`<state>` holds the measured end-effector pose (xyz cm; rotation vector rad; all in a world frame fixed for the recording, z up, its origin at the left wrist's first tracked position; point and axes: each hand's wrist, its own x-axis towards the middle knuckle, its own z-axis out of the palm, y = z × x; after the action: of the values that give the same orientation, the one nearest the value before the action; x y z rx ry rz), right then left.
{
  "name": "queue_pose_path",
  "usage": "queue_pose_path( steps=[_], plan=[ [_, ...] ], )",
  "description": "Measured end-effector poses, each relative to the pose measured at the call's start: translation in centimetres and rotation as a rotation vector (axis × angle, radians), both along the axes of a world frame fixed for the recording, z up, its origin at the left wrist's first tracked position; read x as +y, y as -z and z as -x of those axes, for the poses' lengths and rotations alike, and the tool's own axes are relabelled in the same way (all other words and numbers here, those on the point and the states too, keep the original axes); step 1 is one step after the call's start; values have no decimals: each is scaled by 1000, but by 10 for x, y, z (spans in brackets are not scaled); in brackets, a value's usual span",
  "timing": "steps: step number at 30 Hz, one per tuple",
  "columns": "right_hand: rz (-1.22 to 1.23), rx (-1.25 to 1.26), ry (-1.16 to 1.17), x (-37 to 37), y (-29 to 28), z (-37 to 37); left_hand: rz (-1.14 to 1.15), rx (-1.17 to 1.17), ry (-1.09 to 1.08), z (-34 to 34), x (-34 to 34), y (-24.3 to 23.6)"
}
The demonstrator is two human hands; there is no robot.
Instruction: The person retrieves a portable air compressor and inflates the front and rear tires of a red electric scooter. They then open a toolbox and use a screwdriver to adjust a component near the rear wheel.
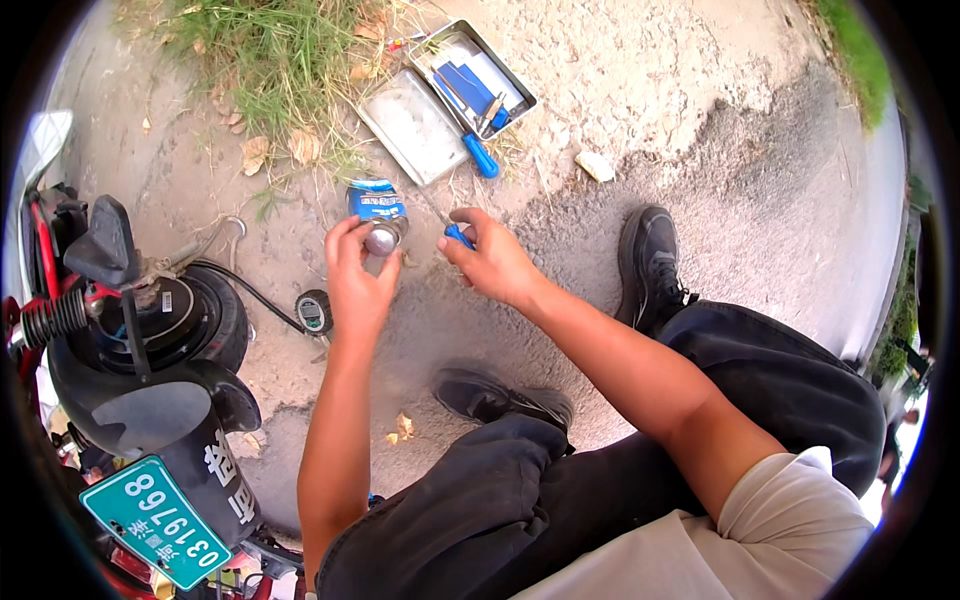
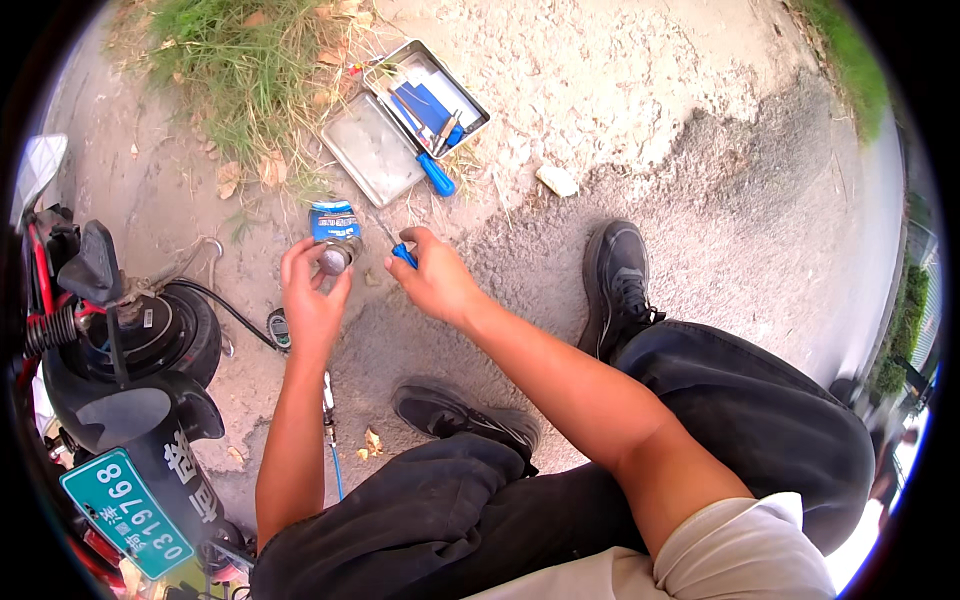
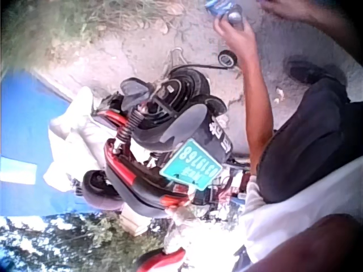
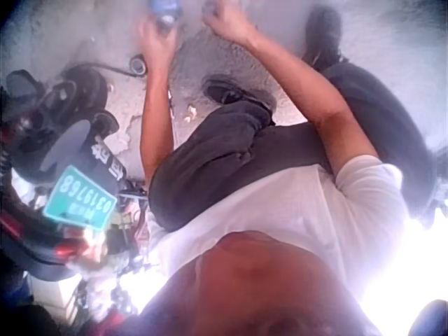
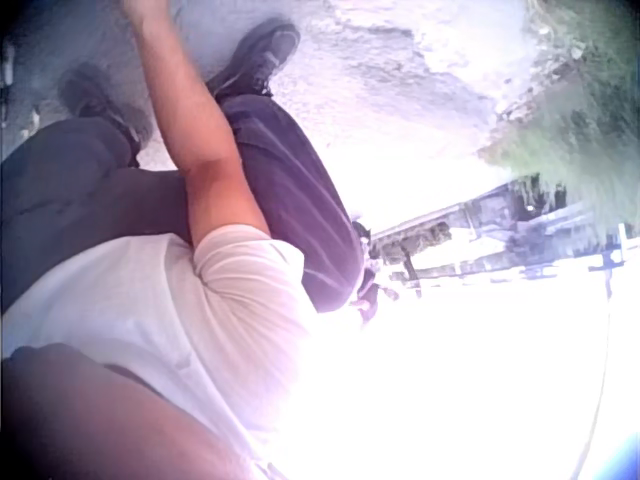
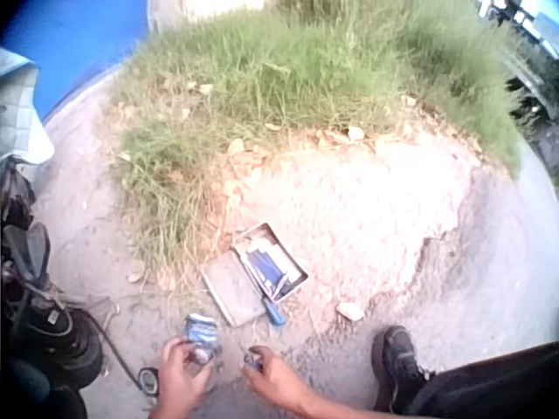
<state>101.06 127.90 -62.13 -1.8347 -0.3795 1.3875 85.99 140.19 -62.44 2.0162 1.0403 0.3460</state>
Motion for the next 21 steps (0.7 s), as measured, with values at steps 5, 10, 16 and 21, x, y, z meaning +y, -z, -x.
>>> queue_pose_path(
  steps=[5,10,16,21],
  plan=[
    [-26,-189,-31,4,-3,4,163,-53,-250,0,37,6],
    [-77,-82,40,11,-10,6,249,-146,-334,-4,59,-12],
    [-89,-19,51,12,-13,8,278,-201,-456,14,47,-31],
    [-135,-23,33,14,-12,11,254,-316,-508,24,42,-40]
  ],
)
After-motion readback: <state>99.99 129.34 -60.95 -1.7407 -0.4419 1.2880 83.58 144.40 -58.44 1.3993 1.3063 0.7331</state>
